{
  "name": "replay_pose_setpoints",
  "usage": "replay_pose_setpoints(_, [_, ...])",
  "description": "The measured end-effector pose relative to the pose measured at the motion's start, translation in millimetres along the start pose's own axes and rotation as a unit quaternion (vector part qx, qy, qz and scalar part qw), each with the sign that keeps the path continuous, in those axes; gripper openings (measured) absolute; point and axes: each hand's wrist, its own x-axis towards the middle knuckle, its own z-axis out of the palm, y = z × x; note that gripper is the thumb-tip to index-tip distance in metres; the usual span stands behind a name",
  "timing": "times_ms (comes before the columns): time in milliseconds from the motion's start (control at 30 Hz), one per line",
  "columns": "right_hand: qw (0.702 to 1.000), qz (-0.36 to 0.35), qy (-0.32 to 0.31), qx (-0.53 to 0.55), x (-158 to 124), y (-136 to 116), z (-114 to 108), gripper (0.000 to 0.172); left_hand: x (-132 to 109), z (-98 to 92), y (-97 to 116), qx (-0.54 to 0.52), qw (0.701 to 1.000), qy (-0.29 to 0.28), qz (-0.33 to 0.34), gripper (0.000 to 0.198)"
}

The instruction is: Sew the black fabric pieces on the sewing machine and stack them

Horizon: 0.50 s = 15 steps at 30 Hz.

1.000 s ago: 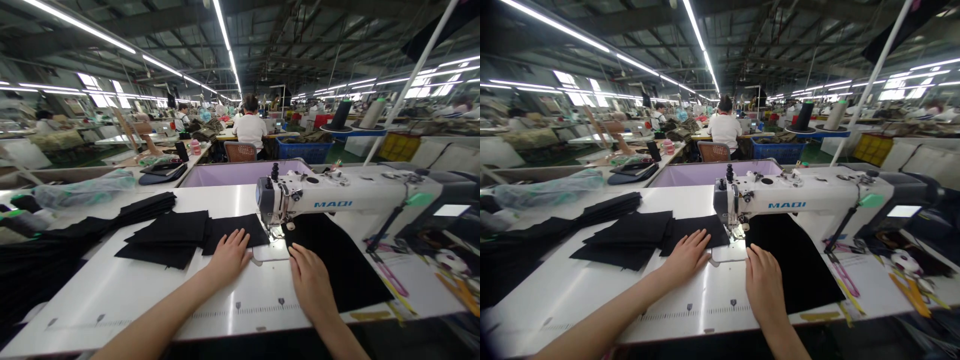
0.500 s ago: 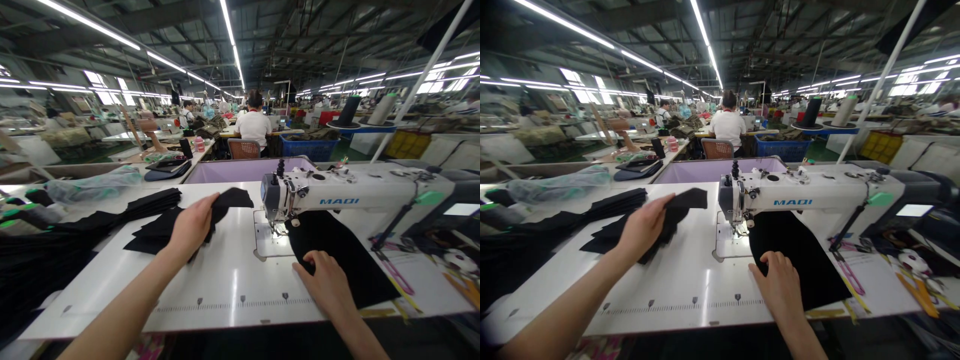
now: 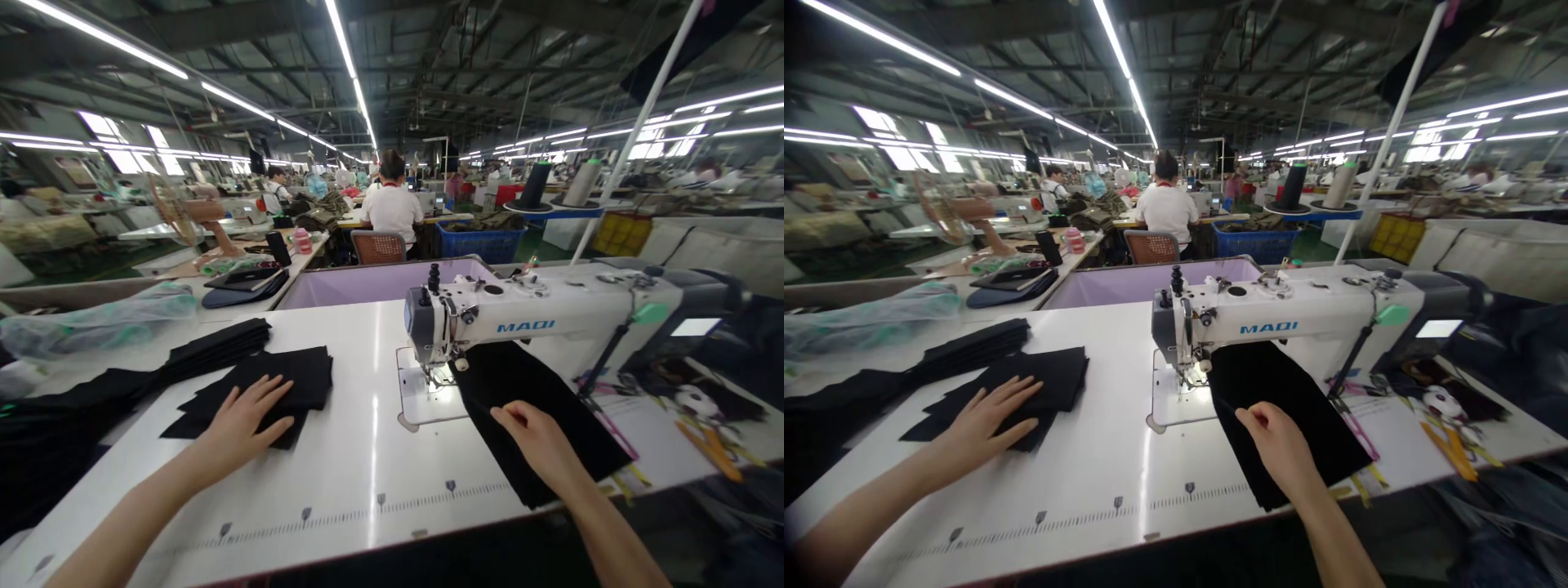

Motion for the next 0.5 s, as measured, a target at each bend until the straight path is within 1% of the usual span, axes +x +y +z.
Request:
replay_pose_setpoints(67, [0.997,-0.018,0.073,0.002,0.5,-4.2,-9.0,0.041,3.3,-10.6,36.7,-0.026,0.995,0.075,0.067,0.057])
replay_pose_setpoints(100, [0.994,-0.039,0.106,-0.009,-1.4,-8.4,-12.2,0.041,5.0,-16.2,59.1,-0.051,0.987,0.1,0.119,0.053])
replay_pose_setpoints(133, [0.99,-0.065,0.122,-0.024,-5.2,-14.1,-13.9,0.04,6.2,-20.7,83.2,-0.083,0.976,0.117,0.166,0.051])
replay_pose_setpoints(167, [0.988,-0.094,0.115,-0.038,-10.8,-21.2,-13.7,0.039,7.0,-23.5,108.3,-0.111,0.965,0.129,0.2,0.051])
replay_pose_setpoints(200, [0.988,-0.122,0.086,-0.047,-18.1,-29.4,-11.6,0.037,7.3,-24.1,133.4,-0.132,0.954,0.143,0.228,0.054])
replay_pose_setpoints(267, [0.987,-0.157,-0.006,-0.044,-35.8,-46.6,-3.1,0.032,7.1,-19.2,179.6,-0.165,0.929,0.147,0.297,0.065])
replay_pose_setpoints(300, [0.984,-0.167,-0.053,-0.037,-44.5,-54.0,2.0,0.028,7.0,-14.3,198.8,-0.175,0.914,0.134,0.341,0.068])
replay_pose_setpoints(333, [0.98,-0.173,-0.093,-0.031,-51.7,-59.3,6.4,0.025,7.1,-8.5,214.2,-0.182,0.903,0.097,0.376,0.07])
replay_pose_setpoints(367, [0.978,-0.171,-0.121,-0.022,-56.6,-61.5,9.5,0.026,7.2,-2.3,225.4,-0.188,0.897,0.067,0.394,0.067])
replay_pose_setpoints(400, [0.978,-0.162,-0.129,-0.011,-58.4,-60.0,10.8,0.028,7.2,3.5,232.1,-0.19,0.894,0.043,0.404,0.059])
replay_pose_setpoints(433, [0.983,-0.146,-0.113,0.001,-56.7,-54.5,10.2,0.032,6.8,8.4,234.5,-0.189,0.892,0.029,0.409,0.049])
replay_pose_setpoints(467, [0.989,-0.13,-0.073,0.01,-51.7,-45.0,8.0,0.035,5.5,12.0,233.0,-0.186,0.891,0.026,0.413,0.039])
replay_pose_setpoints(500, [0.993,-0.113,-0.016,0.016,-43.6,-31.8,4.5,0.038,3.3,14.2,228.3,-0.18,0.889,0.029,0.419,0.034])
